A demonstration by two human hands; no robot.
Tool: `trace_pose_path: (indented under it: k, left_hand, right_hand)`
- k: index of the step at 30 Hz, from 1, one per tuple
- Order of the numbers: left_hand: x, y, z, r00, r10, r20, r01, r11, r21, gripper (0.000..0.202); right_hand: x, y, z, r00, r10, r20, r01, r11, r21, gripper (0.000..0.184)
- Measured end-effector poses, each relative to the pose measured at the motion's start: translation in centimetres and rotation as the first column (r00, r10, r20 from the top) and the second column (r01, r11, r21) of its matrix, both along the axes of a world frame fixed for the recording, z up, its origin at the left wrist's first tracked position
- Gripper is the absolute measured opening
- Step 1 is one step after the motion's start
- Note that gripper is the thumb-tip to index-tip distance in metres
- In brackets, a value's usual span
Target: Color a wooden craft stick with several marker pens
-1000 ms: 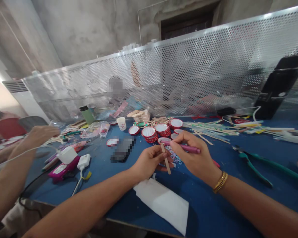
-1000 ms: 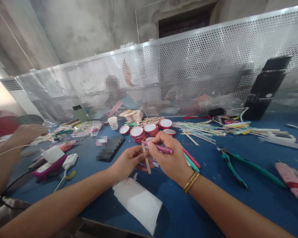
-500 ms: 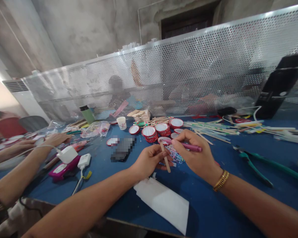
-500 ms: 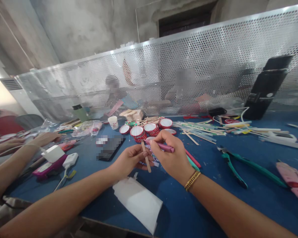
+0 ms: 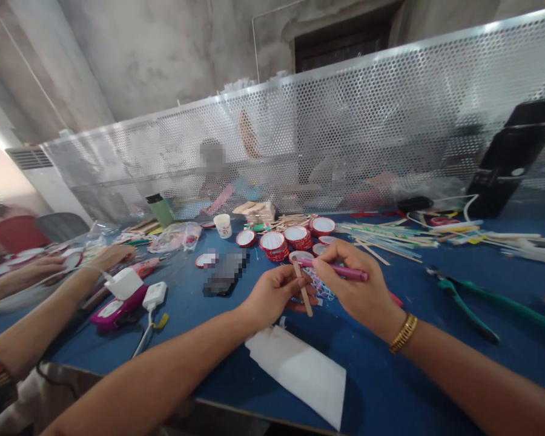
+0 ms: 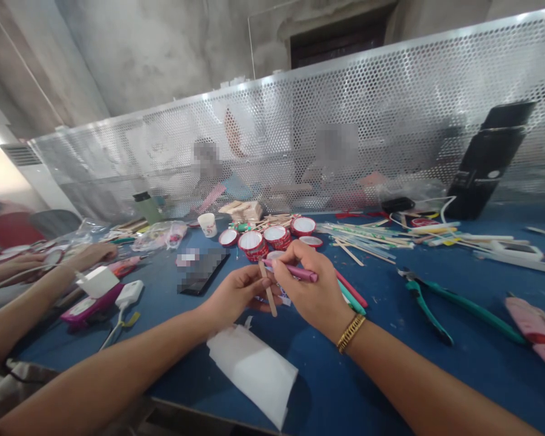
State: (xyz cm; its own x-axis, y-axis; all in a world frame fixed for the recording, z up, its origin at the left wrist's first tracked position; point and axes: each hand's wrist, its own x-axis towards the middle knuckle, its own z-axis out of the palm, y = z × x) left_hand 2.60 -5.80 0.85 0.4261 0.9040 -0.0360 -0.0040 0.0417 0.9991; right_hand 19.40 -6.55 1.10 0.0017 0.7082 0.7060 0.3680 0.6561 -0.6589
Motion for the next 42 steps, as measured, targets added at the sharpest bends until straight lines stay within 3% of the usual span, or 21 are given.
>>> trace_pose_path:
  k: [18, 24, 32, 42]
  left_hand:
    - [0.03, -0.16, 0.14, 1.0, -0.004, 0.006, 0.004, 1.0, 0.007, 0.044]
    - [0.0, 0.0, 0.03, 1.0, -0.001, 0.005, 0.001, 1.0, 0.018, 0.045]
    - [-0.11, 0.0, 0.17, 1.0, 0.028, 0.013, -0.028, 1.0, 0.006, 0.043]
    - [-0.05, -0.08, 0.08, 1.0, -0.002, -0.007, 0.003, 1.0, 0.014, 0.043]
  right_hand:
    - [-0.13, -0.14, -0.09, 0.999, 0.042, 0.011, -0.042, 0.999, -0.016, 0.018]
    - [-0.12, -0.07, -0.04, 0.999, 0.02, 0.043, -0.02, 1.0, 0.003, 0.017]
    - [0.42, 0.29, 0.13, 0.993, -0.108, 0.049, 0.104, 0.992, 0.076, 0.019]
    - [0.0, -0.22, -0.01, 0.999, -0.011, 0.051, 0.01, 1.0, 0.02, 0.019]
